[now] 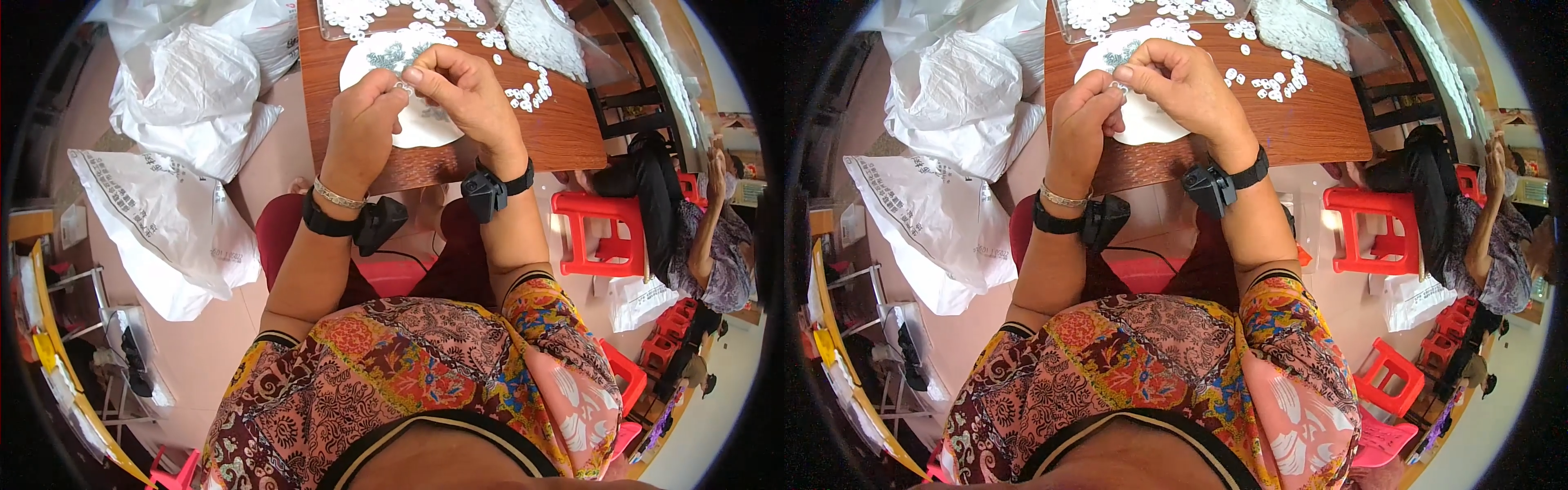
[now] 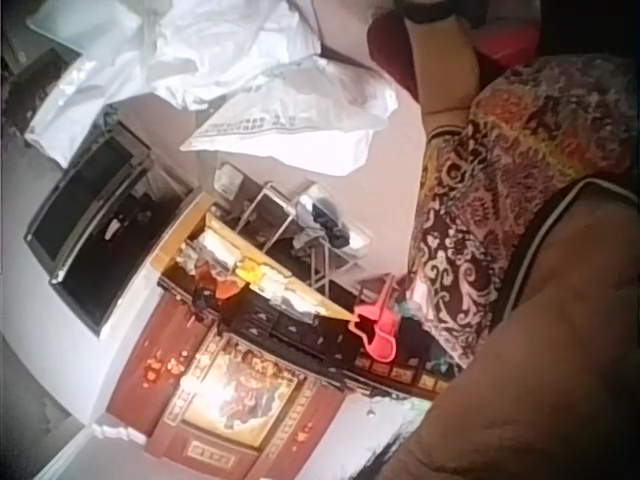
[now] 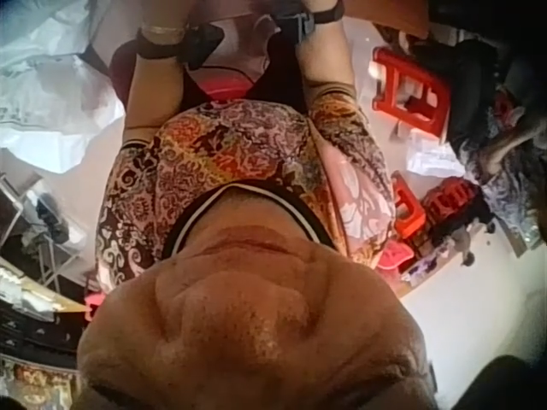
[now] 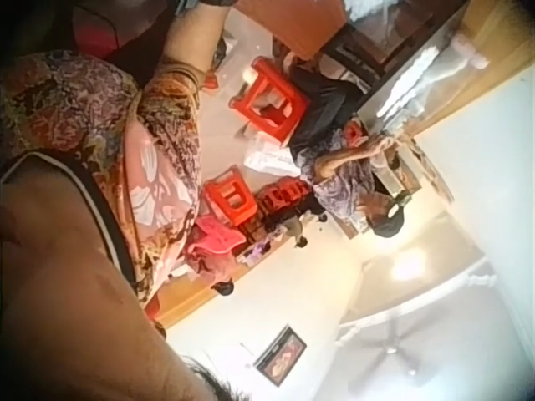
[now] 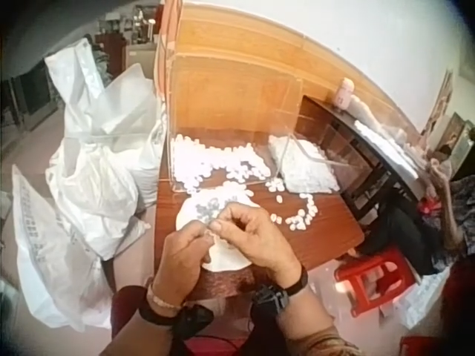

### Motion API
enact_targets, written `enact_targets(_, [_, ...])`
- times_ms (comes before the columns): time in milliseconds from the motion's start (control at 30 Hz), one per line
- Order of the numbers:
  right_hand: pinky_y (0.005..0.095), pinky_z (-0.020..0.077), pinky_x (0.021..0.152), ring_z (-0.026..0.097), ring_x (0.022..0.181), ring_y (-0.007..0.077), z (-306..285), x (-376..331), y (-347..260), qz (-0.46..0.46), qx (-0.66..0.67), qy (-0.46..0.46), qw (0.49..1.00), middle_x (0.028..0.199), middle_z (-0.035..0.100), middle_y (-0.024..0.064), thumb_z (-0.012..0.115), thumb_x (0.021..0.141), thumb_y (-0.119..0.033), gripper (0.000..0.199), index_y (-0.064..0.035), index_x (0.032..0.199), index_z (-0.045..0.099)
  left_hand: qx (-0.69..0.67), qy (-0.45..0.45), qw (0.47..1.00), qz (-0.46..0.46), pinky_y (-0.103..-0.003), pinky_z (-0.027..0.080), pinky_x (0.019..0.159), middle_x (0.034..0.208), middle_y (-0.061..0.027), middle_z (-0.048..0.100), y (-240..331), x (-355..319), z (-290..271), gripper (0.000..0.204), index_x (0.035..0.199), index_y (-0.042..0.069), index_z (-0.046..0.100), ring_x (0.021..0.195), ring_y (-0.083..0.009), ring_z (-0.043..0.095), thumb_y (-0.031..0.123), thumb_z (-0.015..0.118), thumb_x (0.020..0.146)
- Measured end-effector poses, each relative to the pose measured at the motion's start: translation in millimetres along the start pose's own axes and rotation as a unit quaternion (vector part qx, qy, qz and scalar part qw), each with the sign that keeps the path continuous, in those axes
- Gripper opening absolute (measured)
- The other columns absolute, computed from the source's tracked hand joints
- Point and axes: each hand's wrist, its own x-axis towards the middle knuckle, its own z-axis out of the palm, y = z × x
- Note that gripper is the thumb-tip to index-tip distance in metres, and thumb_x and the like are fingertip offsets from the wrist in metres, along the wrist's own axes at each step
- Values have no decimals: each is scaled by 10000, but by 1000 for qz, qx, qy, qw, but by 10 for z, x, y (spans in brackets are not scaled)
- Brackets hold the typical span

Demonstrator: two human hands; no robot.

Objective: Manually assembling small white plastic components by inserting tiny grey pieces into them.

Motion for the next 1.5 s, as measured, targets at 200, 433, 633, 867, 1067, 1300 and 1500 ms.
enact_targets(200, [215, 412, 585, 488, 656, 48, -44, -11, -24, -22, 39, -4, 999, 702, 577, -28, 641, 867, -226, 207, -20, 847, 642, 11, 2, 1000, 7, -270, 406, 511, 582, -41, 482, -2, 10, -11, 196, 766, -15, 529, 536, -105, 488, 174, 515, 821])
enact_targets(433, [242, 401, 563, 464, 627, 69, -41, -15, 20, -26, -45, -24, 998, 666, 554, -8, 613, 867, -185, 176, -12, 830, 609, 37, -4, 999, 15, -282, 402, 505, 576, -52, 477, -5, 1, 4, 201, 730, -6, 500, 523, -115, 480, 174, 514, 818])
enact_targets(633, [257, 393, 547, 444, 605, 81, -30, -21, -71, -37, -128, -31, 991, 632, 521, 7, 609, 863, -191, 179, -16, 828, 598, 50, 8, 998, 34, -287, 392, 499, 557, -49, 468, -22, -14, 13, 186, 726, -4, 499, 514, -118, 461, 157, 508, 817])
enact_targets(867, [213, 390, 583, 462, 648, 44, -140, -17, -17, -17, -41, -14, 999, 691, 545, -38, 605, 890, -199, 190, -19, 831, 619, 10, 2, 1000, 22, -217, 343, 514, 590, 3, 488, 28, -17, 26, 194, 739, 23, 549, 543, -69, 443, 167, 506, 861])
enact_targets(1067, [194, 387, 596, 477, 660, 42, -479, -9, 179, 1, -188, 80, 979, 721, 565, -30, 621, 887, -174, 174, -5, 907, 655, -70, 29, 997, 11, -216, 351, 532, 624, -4, 486, -56, 76, -237, 150, 767, 36, 529, 562, -101, 476, 129, 486, 877])
enact_targets(1300, [361, 475, 638, 621, 668, 269, -631, -49, 205, -1, -358, 89, 930, 735, 648, 109, 632, 801, -237, 181, -73, 859, 679, -152, 70, 986, 3, -198, 361, 515, 607, 1, 510, 7, 107, -408, 175, 749, 40, 549, 537, -85, 497, 150, 497, 875])
enact_targets(1500, [369, 488, 666, 635, 718, 290, -629, -95, 166, 40, -366, 5, 930, 772, 659, 126, 652, 753, -235, 198, -80, 871, 685, -142, 59, 988, 4, -197, 362, 519, 620, 2, 515, -20, 115, -426, 181, 761, 43, 549, 548, -89, 506, 165, 494, 883])
